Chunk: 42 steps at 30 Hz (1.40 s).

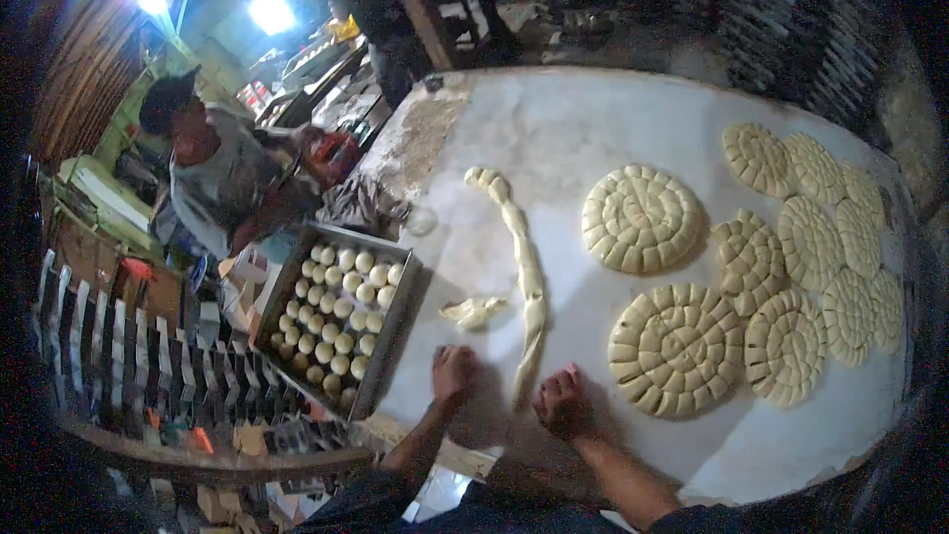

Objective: The person shapes dough on a work table by pulling, stretching, and rolling dough pieces by hand, then takes and arranges dough balls onto metal baking trays.

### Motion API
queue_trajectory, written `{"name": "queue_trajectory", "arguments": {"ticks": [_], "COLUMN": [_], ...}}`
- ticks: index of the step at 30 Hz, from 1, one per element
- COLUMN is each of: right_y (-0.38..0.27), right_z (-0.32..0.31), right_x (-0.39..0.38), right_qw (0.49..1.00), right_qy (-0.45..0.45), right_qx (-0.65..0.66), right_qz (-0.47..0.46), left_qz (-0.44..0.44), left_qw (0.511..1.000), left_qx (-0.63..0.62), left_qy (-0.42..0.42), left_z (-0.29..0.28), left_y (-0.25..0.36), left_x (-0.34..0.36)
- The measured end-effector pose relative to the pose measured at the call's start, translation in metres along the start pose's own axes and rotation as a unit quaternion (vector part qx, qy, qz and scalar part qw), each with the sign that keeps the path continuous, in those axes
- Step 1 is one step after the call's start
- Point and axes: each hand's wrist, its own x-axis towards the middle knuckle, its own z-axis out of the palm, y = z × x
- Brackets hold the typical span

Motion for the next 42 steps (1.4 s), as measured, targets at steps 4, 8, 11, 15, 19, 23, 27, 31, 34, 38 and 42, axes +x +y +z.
{"name": "queue_trajectory", "arguments": {"ticks": [4,8,11,15,19,23,27,31,34,38,42], "right_y": [-0.019,0.023,0.027,-0.018,-0.012,-0.040,-0.181,-0.355,-0.476,-0.466,-0.459], "right_z": [0.029,-0.009,0.008,0.028,0.029,-0.022,-0.041,0.037,0.137,0.321,0.375], "right_x": [-0.057,-0.064,-0.020,-0.005,-0.081,-0.051,0.036,0.070,0.051,-0.018,-0.080], "right_qw": [0.998,0.983,0.996,0.991,0.996,0.989,0.999,0.950,0.883,0.722,0.598], "right_qy": [-0.047,-0.165,-0.026,0.031,-0.076,-0.149,0.051,0.034,-0.175,-0.526,-0.785], "right_qx": [0.030,0.065,-0.083,0.001,0.045,0.005,0.015,0.256,0.325,0.054,-0.032], "right_qz": [0.018,0.040,0.010,0.128,0.019,-0.007,-0.009,-0.174,-0.291,-0.445,-0.158], "left_qz": [-0.039,0.082,0.024,-0.021,0.047,0.037,0.001,-0.160,-0.366,-0.441,-0.524], "left_qw": [0.987,0.992,0.999,0.988,0.986,0.991,0.980,0.957,0.905,0.831,0.726], "left_qx": [-0.159,0.022,0.036,-0.130,-0.156,-0.119,-0.182,-0.160,-0.139,-0.175,-0.176], "left_qy": [0.004,-0.094,0.004,0.082,-0.039,-0.038,0.079,0.179,0.168,0.291,0.408], "left_z": [0.028,-0.014,-0.023,-0.014,0.017,-0.034,-0.160,-0.216,-0.213,-0.245,-0.275], "left_y": [0.025,-0.035,-0.039,0.021,0.005,-0.003,-0.017,-0.085,-0.130,-0.139,-0.140], "left_x": [-0.046,-0.076,-0.021,0.012,-0.068,-0.123,-0.174,-0.331,-0.468,-0.546,-0.610]}}
